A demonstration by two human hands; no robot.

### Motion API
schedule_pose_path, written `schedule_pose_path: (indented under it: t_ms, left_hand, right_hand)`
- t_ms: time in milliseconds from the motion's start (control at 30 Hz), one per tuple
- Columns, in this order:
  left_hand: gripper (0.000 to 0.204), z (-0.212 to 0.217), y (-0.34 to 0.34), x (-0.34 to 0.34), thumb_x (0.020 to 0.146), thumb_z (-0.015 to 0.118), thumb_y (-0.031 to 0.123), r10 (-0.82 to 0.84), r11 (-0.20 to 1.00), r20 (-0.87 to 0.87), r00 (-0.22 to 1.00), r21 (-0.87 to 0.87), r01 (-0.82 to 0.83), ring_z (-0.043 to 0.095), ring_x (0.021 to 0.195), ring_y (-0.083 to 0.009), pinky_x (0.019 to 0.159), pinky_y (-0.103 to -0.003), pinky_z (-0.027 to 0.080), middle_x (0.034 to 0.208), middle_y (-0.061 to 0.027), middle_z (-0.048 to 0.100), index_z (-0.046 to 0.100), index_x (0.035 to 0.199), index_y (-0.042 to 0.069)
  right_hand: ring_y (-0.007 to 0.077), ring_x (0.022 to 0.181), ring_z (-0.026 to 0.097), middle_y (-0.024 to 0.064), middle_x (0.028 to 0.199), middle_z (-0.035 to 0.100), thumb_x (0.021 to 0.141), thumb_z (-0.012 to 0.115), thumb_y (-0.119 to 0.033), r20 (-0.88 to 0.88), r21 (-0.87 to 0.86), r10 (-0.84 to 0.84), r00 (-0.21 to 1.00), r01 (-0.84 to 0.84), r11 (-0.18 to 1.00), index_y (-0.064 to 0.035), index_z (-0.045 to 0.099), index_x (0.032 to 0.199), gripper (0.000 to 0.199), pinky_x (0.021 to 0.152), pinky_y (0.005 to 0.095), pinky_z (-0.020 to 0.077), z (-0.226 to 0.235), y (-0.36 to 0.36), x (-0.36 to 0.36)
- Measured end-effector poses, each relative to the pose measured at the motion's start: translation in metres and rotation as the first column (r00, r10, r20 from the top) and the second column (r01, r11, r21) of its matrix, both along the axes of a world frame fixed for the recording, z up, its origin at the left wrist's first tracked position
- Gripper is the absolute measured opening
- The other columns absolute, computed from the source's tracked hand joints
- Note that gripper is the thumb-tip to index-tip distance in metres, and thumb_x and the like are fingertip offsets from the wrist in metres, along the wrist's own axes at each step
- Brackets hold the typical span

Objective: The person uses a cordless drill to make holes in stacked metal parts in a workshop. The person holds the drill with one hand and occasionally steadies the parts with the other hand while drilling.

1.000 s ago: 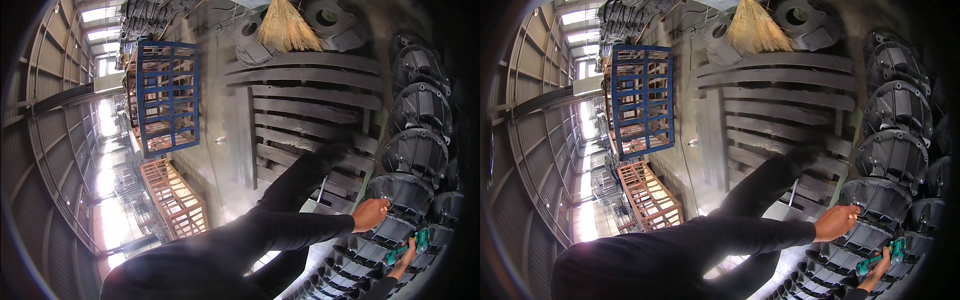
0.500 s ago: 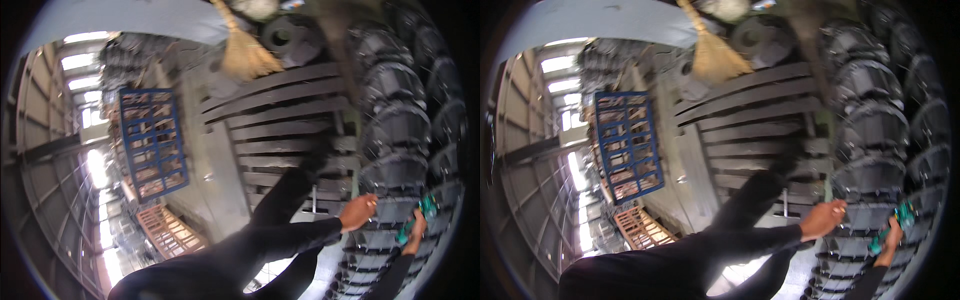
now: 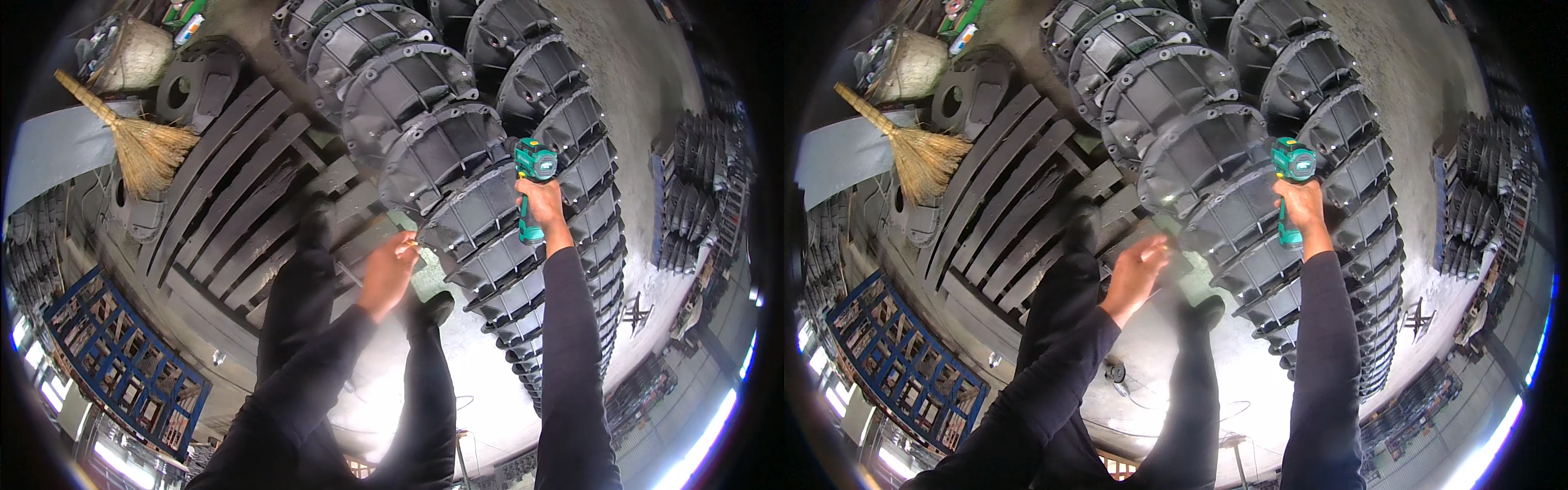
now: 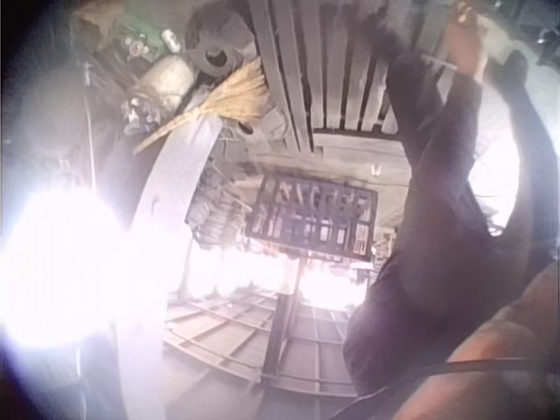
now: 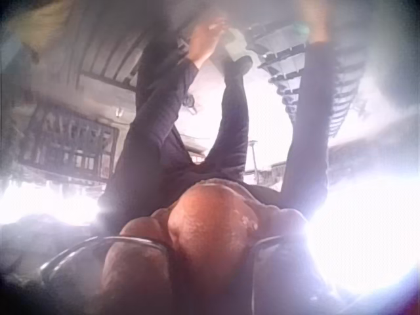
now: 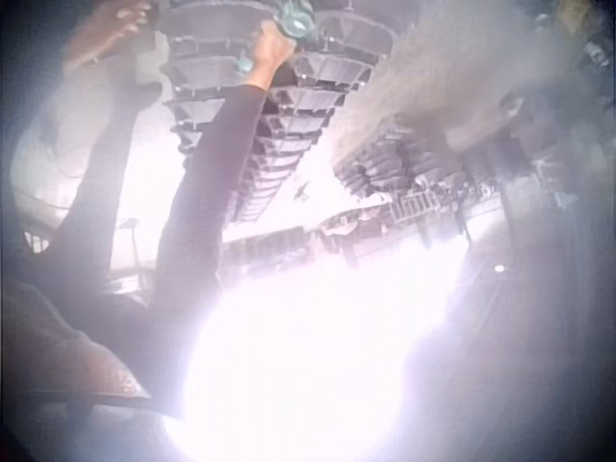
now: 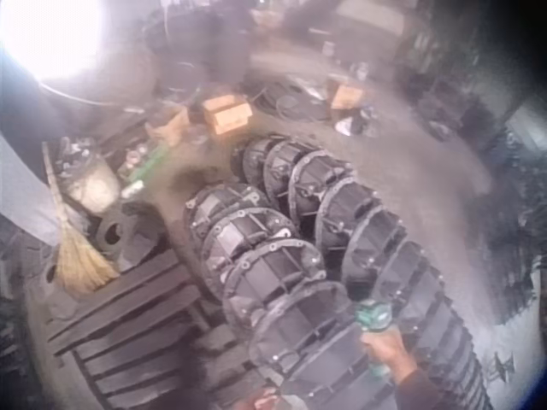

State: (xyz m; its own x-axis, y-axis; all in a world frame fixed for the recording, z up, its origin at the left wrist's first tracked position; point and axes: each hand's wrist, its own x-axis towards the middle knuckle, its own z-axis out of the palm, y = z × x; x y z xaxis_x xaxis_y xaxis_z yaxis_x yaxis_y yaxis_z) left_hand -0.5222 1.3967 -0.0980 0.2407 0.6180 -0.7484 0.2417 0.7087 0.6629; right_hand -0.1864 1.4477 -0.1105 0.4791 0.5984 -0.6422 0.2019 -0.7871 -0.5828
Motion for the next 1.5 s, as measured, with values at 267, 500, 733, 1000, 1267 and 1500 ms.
schedule_pose_path:
  t_ms: [267, 500, 733, 1000, 1267, 1500]
  left_hand:
    - [0.046, -0.008, 0.016, -0.006, 0.097, 0.057, 0.019, 0.017, 0.998, 0.039, 0.999, -0.064, -0.014, 0.069, 0.106, -0.0194, 0.089, -0.03, 0.052, 0.123, -0.0139, 0.072, 0.058, 0.138, -0.003]
    - [0.041, -0.007, 0.034, -0.007, 0.096, 0.058, 0.017, 0.116, 0.99, 0.062, 0.991, -0.094, -0.11, 0.071, 0.108, -0.0268, 0.093, -0.035, 0.052, 0.118, -0.0225, 0.073, 0.063, 0.131, -0.003]
    - [0.045, -0.011, 0.051, -0.012, 0.097, 0.057, 0.014, 0.16, 0.977, 0.12, 0.98, -0.161, -0.14, 0.067, 0.105, -0.0196, 0.093, -0.03, 0.052, 0.121, -0.0143, 0.07, 0.057, 0.137, -0.006]
    - [0.046, -0.003, 0.069, -0.016, 0.096, 0.057, 0.015, 0.167, 0.973, 0.109, 0.98, -0.18, -0.146, 0.067, 0.103, -0.0186, 0.09, -0.029, 0.052, 0.119, -0.0131, 0.07, 0.057, 0.137, -0.006]
    - [0.046, -0.001, 0.069, -0.012, 0.096, 0.055, 0.018, 0.16, 0.974, 0.121, 0.98, -0.179, -0.137, 0.067, 0.099, -0.016, 0.084, -0.028, 0.051, 0.113, -0.011, 0.071, 0.059, 0.136, -0.005]
    - [0.046, 0.009, 0.079, -0.006, 0.096, 0.056, 0.019, 0.174, 0.972, 0.108, 0.979, -0.177, -0.153, 0.068, 0.101, -0.0176, 0.086, -0.028, 0.051, 0.115, -0.0145, 0.072, 0.059, 0.135, -0.006]
  right_hand:
    - [0.0156, 0.061, 0.065, 0.0034, 0.079, 0.067, 0.082, 0.08, -0.018, -0.066, 0.152, -0.012, 0.998, 0.022, 0.988, -0.0026, 0.071, 0.1, 0.025, 0.058, 0.0308, 0.0516, 0.058, 0.009, -0.022]
    - [0.0184, 0.062, 0.069, 0.0067, 0.079, 0.071, 0.081, 0.076, -0.016, -0.064, 0.15, -0.054, 0.996, 0.063, 0.987, 0.0003, 0.073, 0.097, 0.023, 0.06, 0.0327, 0.0527, -0.003, 0.106, -0.051]
    - [0.0192, 0.061, 0.068, 0.0077, 0.084, 0.073, 0.081, 0.076, -0.015, -0.06, 0.112, -0.051, 0.997, 0.058, 0.992, 0.0009, 0.074, 0.096, 0.022, 0.058, 0.0333, 0.0528, -0.022, 0.128, -0.054]
    - [0.0205, 0.064, 0.067, 0.0091, 0.086, 0.073, 0.084, 0.074, -0.015, -0.168, 0.08, -0.012, 0.986, 0.026, 0.996, 0.0001, 0.071, 0.097, 0.02, 0.061, 0.0347, 0.054, -0.027, 0.139, -0.043]
    - [0.0194, 0.06, 0.065, 0.0061, 0.08, 0.067, 0.081, 0.076, -0.016, -0.109, -0.065, 0.163, 0.981, -0.171, 0.983, -0.0021, 0.069, 0.094, 0.021, 0.059, 0.0336, 0.0538, -0.008, 0.166, -0.034]
    - [0.0192, 0.057, 0.064, 0.0059, 0.078, 0.066, 0.078, 0.073, -0.012, 0.006, -0.173, 0.217, 0.976, -0.212, 0.962, -0.0034, 0.067, 0.094, 0.019, 0.056, 0.0354, 0.0537, -0.003, 0.177, -0.041]
